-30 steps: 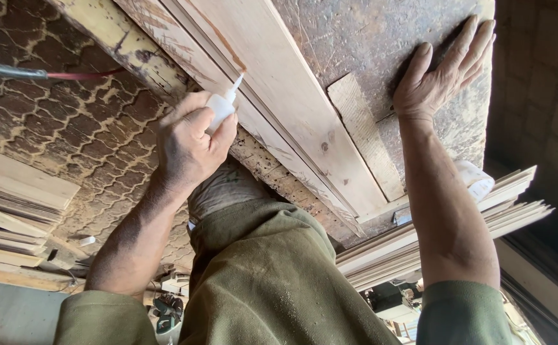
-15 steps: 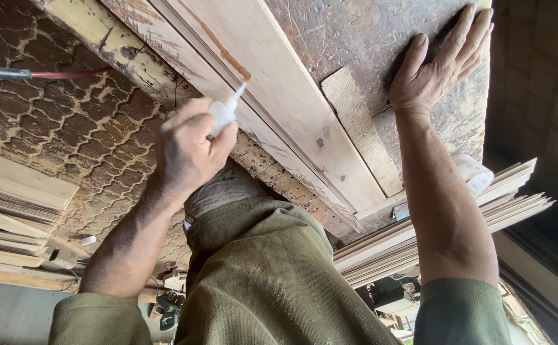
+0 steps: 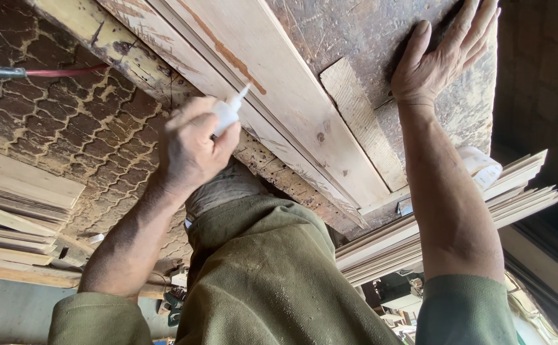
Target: The person applies glue to wooden planks and then uses an electric sander to smooth the wood surfaces.
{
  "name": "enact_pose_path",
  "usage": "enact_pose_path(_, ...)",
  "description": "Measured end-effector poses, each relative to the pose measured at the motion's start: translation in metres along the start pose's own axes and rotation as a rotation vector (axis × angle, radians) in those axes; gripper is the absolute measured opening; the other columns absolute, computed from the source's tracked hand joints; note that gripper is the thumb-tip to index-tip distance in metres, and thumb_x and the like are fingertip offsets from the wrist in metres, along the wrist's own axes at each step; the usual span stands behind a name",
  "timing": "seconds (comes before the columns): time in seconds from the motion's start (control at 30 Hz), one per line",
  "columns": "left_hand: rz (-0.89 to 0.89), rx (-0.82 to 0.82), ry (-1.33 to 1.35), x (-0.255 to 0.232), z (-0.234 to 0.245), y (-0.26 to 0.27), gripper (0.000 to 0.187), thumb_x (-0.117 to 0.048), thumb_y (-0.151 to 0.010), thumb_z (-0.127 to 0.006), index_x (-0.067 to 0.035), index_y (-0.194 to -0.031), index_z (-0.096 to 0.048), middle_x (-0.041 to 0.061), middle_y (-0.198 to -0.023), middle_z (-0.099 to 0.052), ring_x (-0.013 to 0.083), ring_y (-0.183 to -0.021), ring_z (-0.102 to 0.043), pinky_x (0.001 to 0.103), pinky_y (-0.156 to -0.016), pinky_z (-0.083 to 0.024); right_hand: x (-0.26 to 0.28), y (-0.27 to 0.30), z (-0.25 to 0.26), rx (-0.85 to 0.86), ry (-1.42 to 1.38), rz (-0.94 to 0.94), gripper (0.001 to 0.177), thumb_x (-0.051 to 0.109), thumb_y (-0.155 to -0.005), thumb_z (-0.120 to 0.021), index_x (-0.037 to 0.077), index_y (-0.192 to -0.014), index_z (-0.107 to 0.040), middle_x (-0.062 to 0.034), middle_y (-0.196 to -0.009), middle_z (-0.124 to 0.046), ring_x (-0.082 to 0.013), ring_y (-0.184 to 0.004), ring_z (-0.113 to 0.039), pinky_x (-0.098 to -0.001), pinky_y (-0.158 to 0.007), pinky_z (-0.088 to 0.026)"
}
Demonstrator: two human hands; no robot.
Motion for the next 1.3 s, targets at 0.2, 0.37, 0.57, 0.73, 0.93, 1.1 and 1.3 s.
enact_pose_path(0.2,-0.028,0.056,0.044,-0.007,-0.022,0.005,0.027,-0.003,-0.089,-0.078,-0.007,-0.07,-0.059,0.007,-0.08,-0.061,0.0107,-0.048,-0.036,0.026,-0.038,-0.028,0.02,-0.009,0.011,0.046,-0.009,0.029,0.07,0.039,-0.113,-0.061,0.018,-0.169,-0.024,-0.0072,-0.176,-0.016,-0.0332,-0.168,-0.015,-0.0541,-0.143,-0.009)
enact_pose_path(0.37,-0.047,-0.008,-0.007,0.006,0.02,-0.016,0.022,0.001,-0.09,-0.078,-0.001,-0.077,-0.061,0.014,-0.091,-0.067,0.0118,-0.052,-0.042,0.024,-0.039,-0.034,0.028,-0.011,0.013,0.068,-0.028,0.012,0.07,0.033,-0.111,-0.061,0.017,-0.169,-0.025,-0.0104,-0.175,-0.015,-0.0351,-0.166,-0.014,-0.0594,-0.138,-0.006)
enact_pose_path(0.57,-0.037,-0.142,-0.139,0.054,0.07,-0.04,0.045,0.0,-0.096,-0.077,-0.012,-0.07,-0.043,0.01,-0.088,-0.062,0.0128,-0.056,-0.036,0.027,-0.044,-0.031,0.038,-0.013,0.021,0.045,-0.019,0.041,0.069,0.044,-0.111,-0.051,0.012,-0.166,-0.026,-0.0156,-0.172,-0.018,-0.038,-0.162,-0.018,-0.0588,-0.134,-0.011)
enact_pose_path(0.73,-0.007,-0.21,-0.185,0.074,0.105,-0.066,0.037,0.003,-0.094,-0.083,-0.004,-0.072,-0.053,0.01,-0.085,-0.063,0.014,-0.055,-0.036,0.028,-0.044,-0.03,0.044,-0.014,0.023,0.096,-0.045,-0.023,0.07,0.037,-0.108,-0.055,0.012,-0.167,-0.026,-0.0158,-0.172,-0.016,-0.0399,-0.161,-0.012,-0.0641,-0.13,-0.003)
enact_pose_path(0.93,0.017,-0.294,-0.22,0.088,0.13,-0.09,0.028,0.006,-0.093,-0.086,0.0,-0.082,-0.06,0.01,-0.088,-0.062,0.0158,-0.06,-0.045,0.027,-0.047,-0.038,0.043,-0.014,0.022,0.113,-0.038,-0.036,0.071,0.036,-0.106,-0.054,0.01,-0.166,-0.027,-0.0153,-0.172,-0.015,-0.0394,-0.161,-0.011,-0.0642,-0.13,-0.003)
enact_pose_path(1.1,0.004,-0.238,-0.249,0.064,0.11,-0.086,0.032,0.001,-0.096,-0.078,-0.007,-0.076,-0.054,0.006,-0.081,-0.058,0.0153,-0.059,-0.041,0.03,-0.05,-0.035,0.047,-0.018,0.026,0.107,-0.065,-0.068,0.071,0.034,-0.105,-0.054,0.009,-0.167,-0.026,-0.0176,-0.172,-0.014,-0.04,-0.161,-0.011,-0.0644,-0.13,-0.003)
enact_pose_path(1.3,0.117,0.147,0.04,0.006,0.051,-0.028,0.019,-0.008,-0.095,-0.072,-0.007,-0.083,-0.058,0.008,-0.089,-0.063,0.0099,-0.053,-0.041,0.024,-0.037,-0.032,0.05,-0.022,0.034,-0.007,-0.02,0.041,0.068,0.044,-0.108,-0.051,0.012,-0.165,-0.031,-0.0134,-0.17,-0.019,-0.038,-0.159,-0.019,-0.0612,-0.133,-0.015)
Point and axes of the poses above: each hand's wrist, its own y-axis away from the middle knuckle, its own z-axis out of the back of the hand, x = y × z, the point moved 8 cm from there along -y, towards the middle knuckle
